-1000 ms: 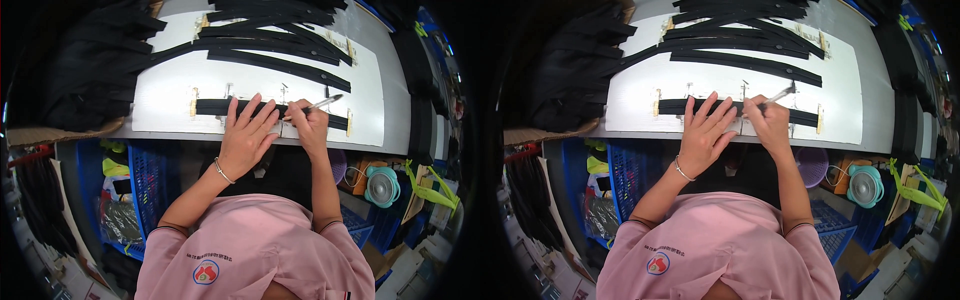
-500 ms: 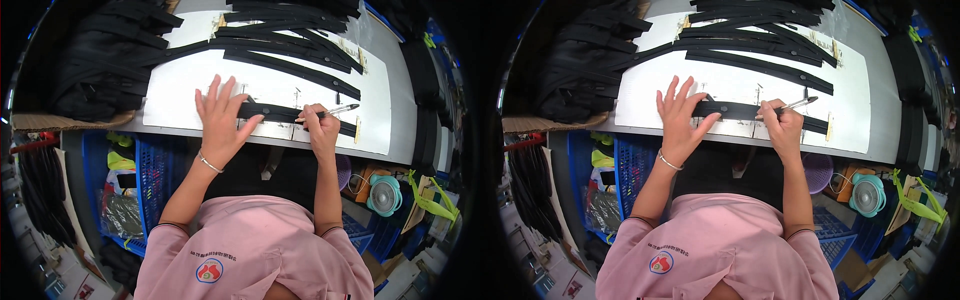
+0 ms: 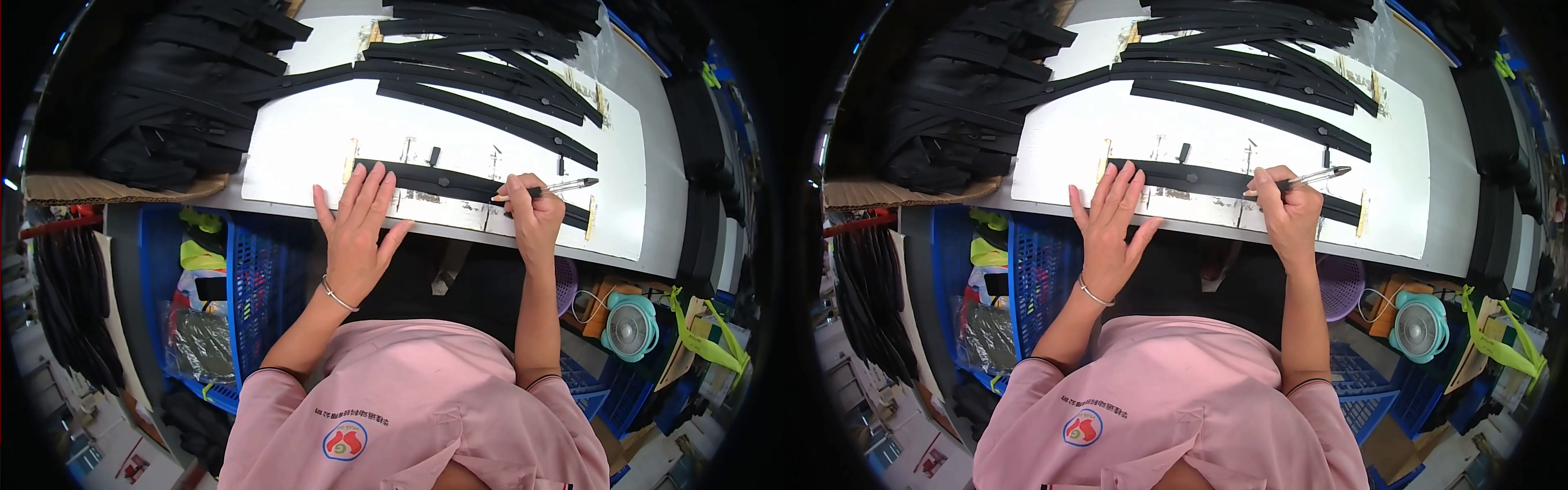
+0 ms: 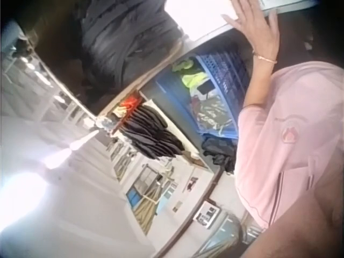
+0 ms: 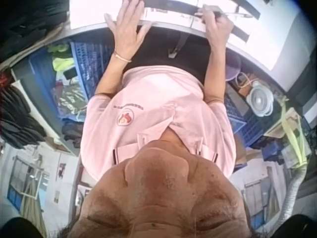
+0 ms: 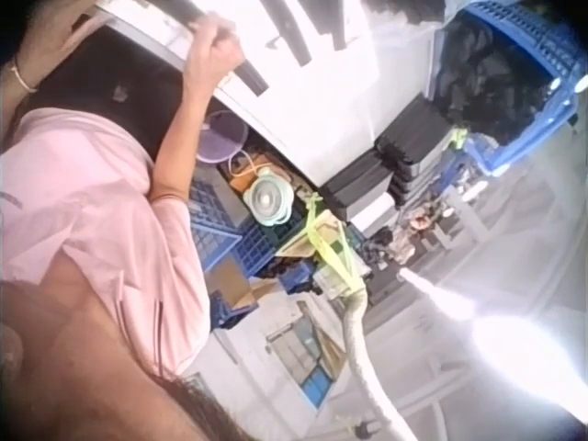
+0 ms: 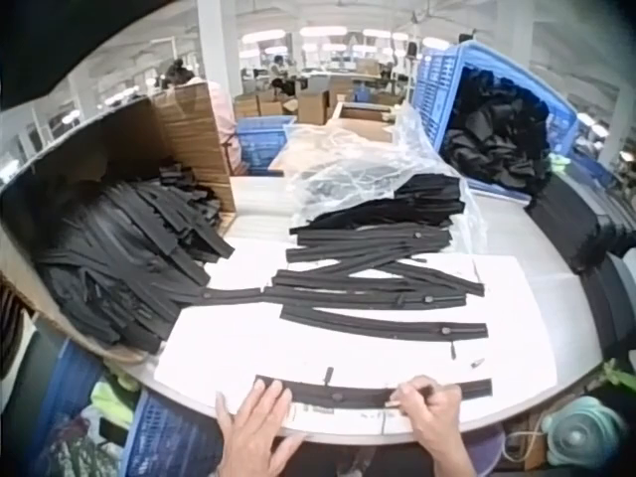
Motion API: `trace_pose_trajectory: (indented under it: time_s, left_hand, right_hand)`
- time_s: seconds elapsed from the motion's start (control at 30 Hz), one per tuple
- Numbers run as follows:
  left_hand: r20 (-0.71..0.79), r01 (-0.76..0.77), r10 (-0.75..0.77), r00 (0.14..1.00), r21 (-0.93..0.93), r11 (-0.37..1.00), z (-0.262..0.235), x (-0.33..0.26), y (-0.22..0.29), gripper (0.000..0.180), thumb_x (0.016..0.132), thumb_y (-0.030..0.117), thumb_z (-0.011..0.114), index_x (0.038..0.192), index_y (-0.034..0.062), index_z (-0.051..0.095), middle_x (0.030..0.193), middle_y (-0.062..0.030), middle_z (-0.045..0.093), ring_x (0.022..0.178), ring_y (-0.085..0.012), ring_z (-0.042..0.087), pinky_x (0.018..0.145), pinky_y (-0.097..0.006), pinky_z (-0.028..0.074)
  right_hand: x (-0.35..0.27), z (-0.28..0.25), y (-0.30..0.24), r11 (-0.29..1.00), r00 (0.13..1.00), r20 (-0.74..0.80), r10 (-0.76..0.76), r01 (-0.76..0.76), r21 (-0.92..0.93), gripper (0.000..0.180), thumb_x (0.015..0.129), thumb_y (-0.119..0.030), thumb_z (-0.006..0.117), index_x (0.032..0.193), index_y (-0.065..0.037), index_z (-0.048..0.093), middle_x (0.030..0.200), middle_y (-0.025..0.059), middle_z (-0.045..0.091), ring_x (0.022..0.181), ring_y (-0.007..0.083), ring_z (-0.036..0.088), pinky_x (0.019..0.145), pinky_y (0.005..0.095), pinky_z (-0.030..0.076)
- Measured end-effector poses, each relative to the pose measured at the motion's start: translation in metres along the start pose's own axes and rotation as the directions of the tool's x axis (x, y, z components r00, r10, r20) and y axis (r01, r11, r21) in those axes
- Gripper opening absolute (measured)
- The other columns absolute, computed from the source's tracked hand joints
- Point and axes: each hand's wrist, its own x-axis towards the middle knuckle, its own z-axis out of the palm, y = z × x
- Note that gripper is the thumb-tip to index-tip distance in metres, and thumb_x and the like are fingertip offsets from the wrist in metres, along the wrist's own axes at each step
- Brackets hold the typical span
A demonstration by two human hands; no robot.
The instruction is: Marking and organizing black fabric strips on a workbench in an industrial setting.
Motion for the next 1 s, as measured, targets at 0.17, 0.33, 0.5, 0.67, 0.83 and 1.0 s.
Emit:
trace_pose_trajectory:
  time_s: [0.17, 0.33, 0.5, 0.67, 0.83, 1.0]
  left_hand:
    - [-0.04, -0.021, 0.021, 0.999, 0.013, 1.0, 0.003, 0.001, -0.009, 0.062, 0.091, 0.036, 0.074, 0.145, 0.0098, 0.057, 0.148, -0.0051, 0.057, 0.143, -0.0249, 0.045, 0.122, -0.06, 0.004]
    - [-0.079, -0.037, 0.036, 0.996, -0.009, 0.999, 0.006, 0.002, -0.012, 0.061, 0.09, 0.037, 0.074, 0.142, 0.0106, 0.059, 0.147, -0.004, 0.057, 0.142, -0.0237, 0.046, 0.122, -0.059, 0.007]
    - [-0.071, -0.021, 0.021, 0.997, 0.005, 1.0, 0.005, 0.003, -0.008, 0.062, 0.089, 0.042, 0.074, 0.141, 0.0122, 0.06, 0.147, -0.0024, 0.056, 0.141, -0.0222, 0.046, 0.121, -0.057, 0.01]
    - [-0.086, -0.009, 0.011, 0.996, 0.028, 1.0, 0.006, 0.005, -0.007, 0.062, 0.087, 0.046, 0.074, 0.14, 0.0156, 0.061, 0.145, -0.0009, 0.057, 0.14, -0.0202, 0.046, 0.121, -0.057, 0.011]
    - [-0.09, 0.003, -0.002, 0.996, 0.012, 1.0, 0.007, 0.003, -0.008, 0.061, 0.087, 0.046, 0.074, 0.139, 0.0153, 0.061, 0.145, -0.0009, 0.057, 0.14, -0.0204, 0.046, 0.121, -0.057, 0.011]
    - [-0.092, 0.003, -0.002, 0.996, 0.007, 1.0, 0.008, 0.003, -0.008, 0.061, 0.088, 0.046, 0.074, 0.139, 0.0151, 0.061, 0.145, -0.001, 0.057, 0.139, -0.0208, 0.046, 0.121, -0.057, 0.011]
  right_hand:
    - [0.002, 0.002, -0.005, 0.999, 0.998, -0.057, 0.027, -0.028, -0.024, 0.02, 0.099, -0.009, 0.065, 0.084, 0.003, 0.073, 0.071, 0.0051, 0.07, 0.059, 0.006, 0.057, 0.055, 0.0225, 0.044]
    - [0.004, 0.013, -0.029, 0.994, 0.996, -0.059, 0.063, -0.057, 0.098, 0.018, 0.099, -0.01, 0.066, 0.088, 0.002, 0.073, 0.074, 0.0054, 0.07, 0.063, 0.0057, 0.058, 0.057, 0.0221, 0.043]
    - [0.017, 0.058, -0.039, 0.985, 0.986, 0.004, -0.169, 0.169, 0.024, 0.017, 0.097, -0.014, 0.069, 0.089, 0.0, 0.073, 0.077, 0.0052, 0.072, 0.066, 0.0079, 0.06, 0.059, 0.0244, 0.045]
    - [0.032, 0.096, -0.03, 0.98, 0.979, 0.124, -0.16, 0.172, -0.098, 0.02, 0.094, -0.019, 0.073, 0.088, -0.001, 0.074, 0.079, 0.0077, 0.072, 0.064, 0.0162, 0.063, 0.059, 0.0295, 0.047]
    - [0.031, 0.1, -0.025, 0.982, 0.983, 0.138, -0.119, 0.137, -0.131, 0.019, 0.094, -0.019, 0.073, 0.087, -0.002, 0.075, 0.079, 0.0075, 0.072, 0.063, 0.0171, 0.063, 0.059, 0.0303, 0.047]
    - [0.032, 0.101, -0.024, 0.978, 0.982, 0.157, -0.103, 0.129, -0.165, 0.018, 0.093, -0.02, 0.074, 0.088, -0.003, 0.075, 0.079, 0.0071, 0.072, 0.064, 0.0197, 0.062, 0.061, 0.0316, 0.047]
